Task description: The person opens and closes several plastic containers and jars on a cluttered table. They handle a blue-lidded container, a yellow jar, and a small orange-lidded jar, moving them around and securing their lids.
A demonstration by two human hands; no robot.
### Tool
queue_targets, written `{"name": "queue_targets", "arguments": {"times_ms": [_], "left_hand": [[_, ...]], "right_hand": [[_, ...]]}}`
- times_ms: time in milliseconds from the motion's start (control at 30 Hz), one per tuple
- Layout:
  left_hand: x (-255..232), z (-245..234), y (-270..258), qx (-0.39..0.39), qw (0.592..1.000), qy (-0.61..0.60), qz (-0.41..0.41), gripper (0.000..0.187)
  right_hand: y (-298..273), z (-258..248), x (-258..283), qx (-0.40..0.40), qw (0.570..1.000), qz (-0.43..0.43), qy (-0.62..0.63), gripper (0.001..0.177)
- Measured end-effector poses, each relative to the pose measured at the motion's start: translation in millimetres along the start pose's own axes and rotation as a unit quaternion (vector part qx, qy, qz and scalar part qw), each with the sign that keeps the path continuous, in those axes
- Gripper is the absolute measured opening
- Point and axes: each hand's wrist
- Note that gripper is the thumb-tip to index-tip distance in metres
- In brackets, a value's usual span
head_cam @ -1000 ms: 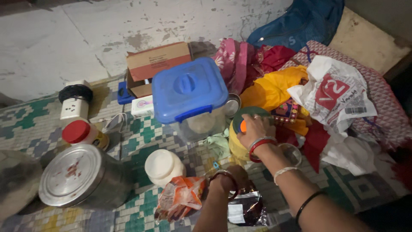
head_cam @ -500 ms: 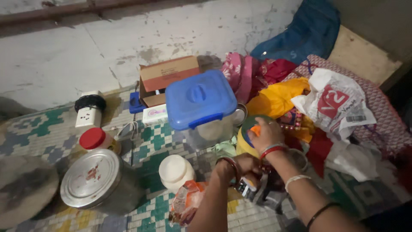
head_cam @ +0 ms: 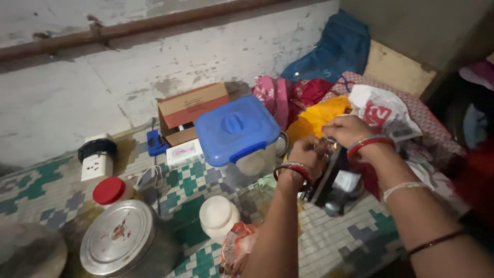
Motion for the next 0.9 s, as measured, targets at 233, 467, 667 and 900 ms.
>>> {"name": "queue_targets", "arguments": {"times_ms": [233,467,667,900], "left_hand": [[10,23,8,-0.184,0.955,0.201,0.114,0.017],[42,38,37,-0.106,0.969,-0.214,0.062,0.009],[52,45,43,-0.040,0.955,-0.293,0.018,0.012],[27,66,35,-0.012,0.936,-0.350,-0.020,0.016]], "right_hand": [[-66,18,24,-0.233,0.966,-0.016,-0.108,0.053],[-91,17,35,-0.324,0.941,-0.071,0.068,0.087],[-86,25,10,-0.219,0.937,0.011,0.270,0.090],[-98,-2,3,-0.166,0.951,0.033,0.258,0.093]]}}
Point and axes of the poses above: each hand's wrist, its own y-axis towards the middle knuckle, its own z-axis out of the palm, x = y × z, and after that the axes turned 7 degrees about y, right-handed
